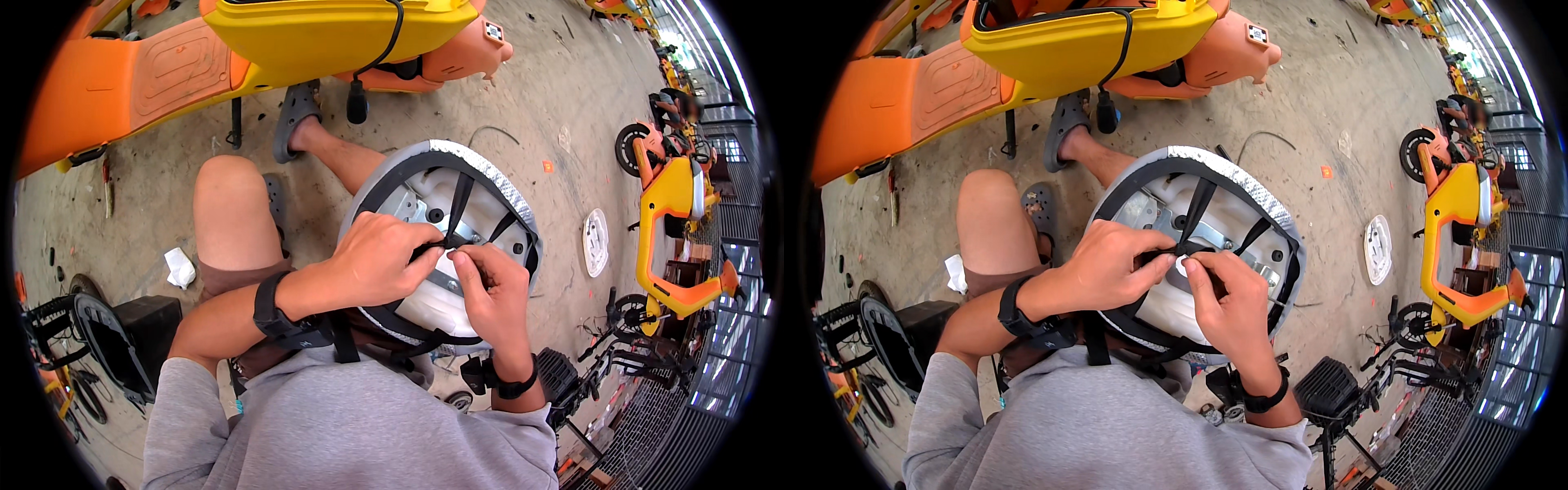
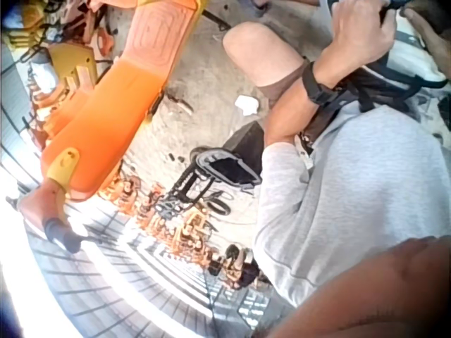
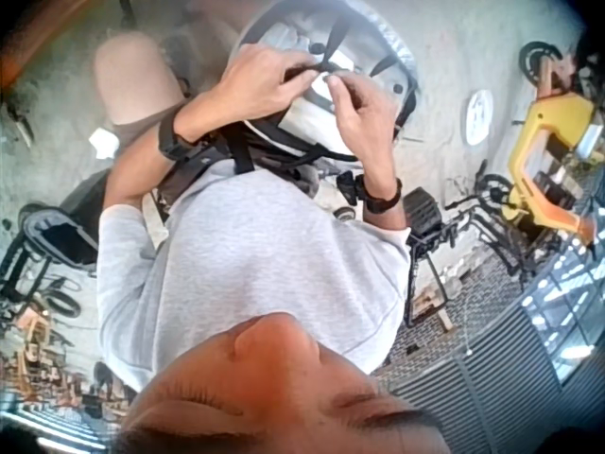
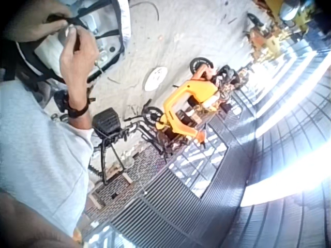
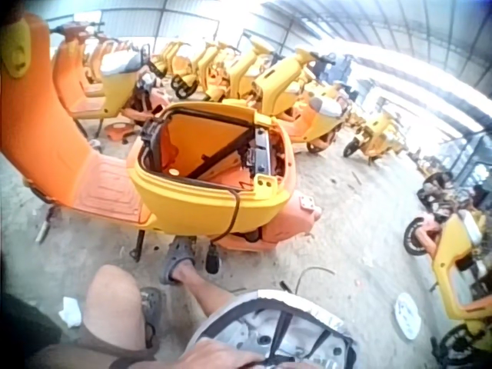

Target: The person assembles a scooter seat by threading straps through the plastic base and inserting a foam cushion into a silver metallic cover.

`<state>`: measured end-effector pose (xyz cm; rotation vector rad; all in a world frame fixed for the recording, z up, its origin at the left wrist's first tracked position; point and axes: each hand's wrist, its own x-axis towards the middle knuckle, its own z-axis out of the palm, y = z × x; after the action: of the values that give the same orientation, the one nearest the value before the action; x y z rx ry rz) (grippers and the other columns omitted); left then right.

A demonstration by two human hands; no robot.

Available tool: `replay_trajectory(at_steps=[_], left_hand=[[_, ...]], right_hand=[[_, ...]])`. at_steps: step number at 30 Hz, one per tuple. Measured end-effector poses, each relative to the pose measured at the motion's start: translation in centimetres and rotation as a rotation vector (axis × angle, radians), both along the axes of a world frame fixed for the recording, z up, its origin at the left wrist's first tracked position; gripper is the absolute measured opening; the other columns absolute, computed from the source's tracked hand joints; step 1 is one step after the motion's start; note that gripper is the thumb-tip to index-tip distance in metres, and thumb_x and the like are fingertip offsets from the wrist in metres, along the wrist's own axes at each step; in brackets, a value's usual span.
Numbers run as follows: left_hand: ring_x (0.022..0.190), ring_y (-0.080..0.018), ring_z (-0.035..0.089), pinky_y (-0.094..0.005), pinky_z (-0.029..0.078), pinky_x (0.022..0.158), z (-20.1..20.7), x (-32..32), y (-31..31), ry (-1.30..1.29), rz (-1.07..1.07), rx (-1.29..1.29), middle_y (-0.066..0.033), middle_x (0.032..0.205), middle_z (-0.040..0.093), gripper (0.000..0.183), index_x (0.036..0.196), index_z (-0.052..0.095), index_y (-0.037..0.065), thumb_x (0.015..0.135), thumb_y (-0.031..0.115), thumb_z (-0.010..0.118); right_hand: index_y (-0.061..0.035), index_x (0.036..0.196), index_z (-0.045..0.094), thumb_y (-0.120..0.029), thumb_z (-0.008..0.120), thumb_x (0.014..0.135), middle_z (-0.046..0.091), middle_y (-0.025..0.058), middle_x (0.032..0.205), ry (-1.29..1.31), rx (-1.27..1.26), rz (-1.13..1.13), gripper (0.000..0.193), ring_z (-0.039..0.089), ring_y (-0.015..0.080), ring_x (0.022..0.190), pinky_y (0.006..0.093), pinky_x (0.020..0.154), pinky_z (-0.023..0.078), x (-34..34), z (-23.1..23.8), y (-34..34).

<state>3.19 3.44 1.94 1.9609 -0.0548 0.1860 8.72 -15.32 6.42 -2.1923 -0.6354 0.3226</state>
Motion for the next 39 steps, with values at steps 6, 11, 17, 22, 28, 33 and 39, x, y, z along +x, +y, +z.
replay_trajectory(at_steps=[6, 11, 17, 22, 28, 33, 39], left_hand=[[0.064, -0.0389, 0.066, -0.0465, 0.050, 0.059, -0.1, -0.1, 0.0, -0.009, 0.002, 0.014, -0.0196, 0.067, 0.066, 0.020, 0.094, 0.074, 0.000, 0.087, 0.017, 0.067], [0.063, -0.0385, 0.065, -0.0466, 0.050, 0.059, -0.1, -0.1, 0.0, 0.001, -0.007, 0.026, -0.0191, 0.067, 0.066, 0.020, 0.095, 0.075, 0.001, 0.087, 0.017, 0.066], [0.058, -0.0337, 0.065, -0.0409, 0.049, 0.053, -0.9, -0.1, 0.0, -0.065, -0.011, 0.124, -0.0166, 0.068, 0.068, 0.018, 0.096, 0.074, 0.000, 0.085, 0.014, 0.070], [0.059, -0.0362, 0.065, -0.0435, 0.050, 0.056, -0.8, -0.1, 0.1, -0.094, -0.035, 0.142, -0.0174, 0.066, 0.066, 0.014, 0.091, 0.074, 0.002, 0.083, 0.013, 0.068], [0.062, -0.0365, 0.066, -0.0443, 0.051, 0.057, -1.6, -0.2, 0.3, -0.165, -0.055, 0.108, -0.0164, 0.066, 0.066, 0.012, 0.088, 0.074, 0.004, 0.080, 0.011, 0.070], [0.063, -0.0309, 0.067, -0.0409, 0.049, 0.053, -2.1, -0.2, 0.6, -0.239, -0.068, 0.126, -0.0123, 0.067, 0.066, 0.012, 0.088, 0.073, 0.004, 0.077, 0.005, 0.075], [0.060, -0.0305, 0.065, -0.0401, 0.047, 0.052, -1.8, 0.0, -0.1, -0.249, -0.068, 0.167, -0.0127, 0.067, 0.065, 0.008, 0.085, 0.072, 0.002, 0.082, 0.009, 0.074]], right_hand=[[0.0021, 0.095, 0.072, -0.006, 0.073, 0.091, 0.061, 0.0083, 0.070, -0.099, -0.027, 0.034, 0.009, 0.050, 0.0125, 0.052, 0.0285, 0.049, 0.037, -0.2, 0.2, 0.4], [0.0014, 0.093, 0.073, -0.004, 0.074, 0.090, 0.055, 0.0063, 0.064, -0.264, -0.012, 0.086, 0.007, 0.047, 0.0125, 0.051, 0.0300, 0.048, 0.035, -0.2, -0.4, 0.4], [0.0010, 0.092, 0.073, -0.004, 0.073, 0.089, 0.060, 0.0099, 0.064, -0.299, -0.110, 0.249, 0.006, 0.055, 0.0155, 0.052, 0.0322, 0.049, 0.041, 1.0, 0.0, 0.4], [0.0026, 0.090, 0.074, -0.004, 0.071, 0.089, 0.063, 0.0100, 0.063, -0.027, -0.075, 0.300, 0.007, 0.057, 0.0146, 0.051, 0.0306, 0.048, 0.042, 2.2, 0.3, 0.1], [0.0054, 0.091, 0.074, -0.011, 0.070, 0.095, 0.058, 0.0041, 0.058, 0.535, 0.117, 0.272, 0.017, 0.047, 0.0094, 0.051, 0.0284, 0.047, 0.035, 3.0, -0.1, -0.5], [0.0072, 0.088, 0.068, -0.016, 0.061, 0.102, 0.052, -0.0004, 0.061, 1.155, 0.559, 0.261, 0.028, 0.037, 0.0049, 0.047, 0.0227, 0.043, 0.024, 3.8, -1.9, -2.0], [0.0018, 0.095, 0.061, -0.023, 0.050, 0.107, 0.046, -0.0017, 0.061, 1.573, 1.015, -0.002, 0.030, 0.033, 0.0048, 0.043, 0.0221, 0.041, 0.026, 2.2, -4.5, -1.7]])
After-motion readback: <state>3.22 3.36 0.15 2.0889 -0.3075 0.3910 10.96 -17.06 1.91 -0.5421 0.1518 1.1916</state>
